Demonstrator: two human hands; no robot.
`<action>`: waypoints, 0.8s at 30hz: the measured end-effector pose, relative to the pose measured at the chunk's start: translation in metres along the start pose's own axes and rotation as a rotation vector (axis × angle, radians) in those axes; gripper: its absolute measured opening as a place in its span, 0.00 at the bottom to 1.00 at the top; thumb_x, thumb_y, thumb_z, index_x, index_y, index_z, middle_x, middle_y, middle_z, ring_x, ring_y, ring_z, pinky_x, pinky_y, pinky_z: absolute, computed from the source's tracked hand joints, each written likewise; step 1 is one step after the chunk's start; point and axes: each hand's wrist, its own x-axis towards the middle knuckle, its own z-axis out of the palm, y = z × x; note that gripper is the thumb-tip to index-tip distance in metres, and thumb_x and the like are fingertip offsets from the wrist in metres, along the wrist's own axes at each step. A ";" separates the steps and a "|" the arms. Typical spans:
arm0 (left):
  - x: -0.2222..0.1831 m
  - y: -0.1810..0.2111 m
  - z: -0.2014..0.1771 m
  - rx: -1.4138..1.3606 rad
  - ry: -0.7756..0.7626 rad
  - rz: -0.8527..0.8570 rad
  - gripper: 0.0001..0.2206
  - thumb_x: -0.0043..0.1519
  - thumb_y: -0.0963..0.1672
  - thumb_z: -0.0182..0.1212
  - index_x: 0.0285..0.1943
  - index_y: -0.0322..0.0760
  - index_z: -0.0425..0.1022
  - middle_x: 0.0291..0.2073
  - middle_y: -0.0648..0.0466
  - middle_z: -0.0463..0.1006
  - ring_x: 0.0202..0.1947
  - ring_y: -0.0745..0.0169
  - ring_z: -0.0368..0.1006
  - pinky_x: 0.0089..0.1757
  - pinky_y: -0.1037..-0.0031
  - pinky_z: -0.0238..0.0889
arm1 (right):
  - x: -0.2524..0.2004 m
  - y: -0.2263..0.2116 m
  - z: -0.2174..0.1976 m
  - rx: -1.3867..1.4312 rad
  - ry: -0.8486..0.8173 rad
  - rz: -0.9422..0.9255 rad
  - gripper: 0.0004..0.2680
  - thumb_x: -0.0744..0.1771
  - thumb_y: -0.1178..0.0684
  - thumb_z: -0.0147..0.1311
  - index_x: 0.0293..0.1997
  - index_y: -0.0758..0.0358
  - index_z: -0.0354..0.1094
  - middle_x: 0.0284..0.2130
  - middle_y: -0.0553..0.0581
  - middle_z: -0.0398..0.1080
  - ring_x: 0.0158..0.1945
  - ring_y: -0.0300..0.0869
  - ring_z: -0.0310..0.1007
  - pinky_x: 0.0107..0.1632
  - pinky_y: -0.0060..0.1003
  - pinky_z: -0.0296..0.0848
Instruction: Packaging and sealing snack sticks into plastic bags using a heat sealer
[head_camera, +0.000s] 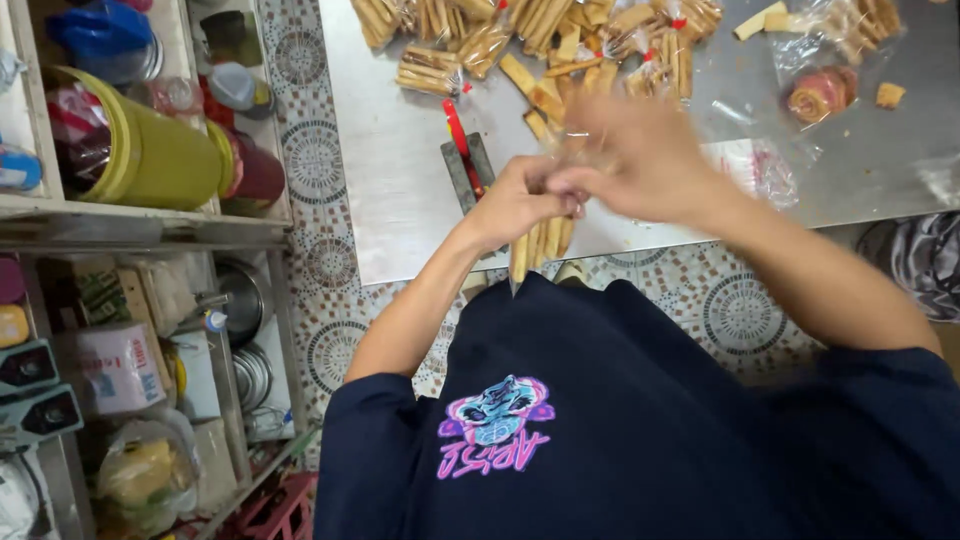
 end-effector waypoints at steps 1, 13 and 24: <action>-0.001 -0.008 -0.003 0.007 -0.008 -0.006 0.08 0.56 0.39 0.68 0.44 0.36 0.81 0.33 0.56 0.82 0.35 0.69 0.77 0.43 0.76 0.72 | -0.006 0.029 0.034 -0.093 0.072 -0.120 0.18 0.64 0.43 0.62 0.54 0.59 0.64 0.41 0.59 0.66 0.37 0.51 0.72 0.36 0.47 0.72; -0.044 0.013 -0.005 -0.475 -0.050 -0.433 0.07 0.59 0.40 0.63 0.42 0.28 0.79 0.33 0.41 0.81 0.34 0.46 0.80 0.42 0.53 0.75 | 0.015 -0.019 0.027 -0.459 0.126 -0.953 0.08 0.69 0.53 0.39 0.37 0.62 0.66 0.31 0.59 0.65 0.39 0.55 0.70 0.55 0.58 0.67; -0.032 0.002 -0.005 1.636 0.147 0.224 0.09 0.53 0.50 0.59 0.35 0.45 0.70 0.30 0.56 0.67 0.37 0.53 0.67 0.34 0.59 0.59 | 0.021 0.069 0.098 0.014 -0.381 0.238 0.05 0.63 0.55 0.50 0.36 0.61 0.71 0.25 0.67 0.75 0.39 0.64 0.79 0.42 0.62 0.76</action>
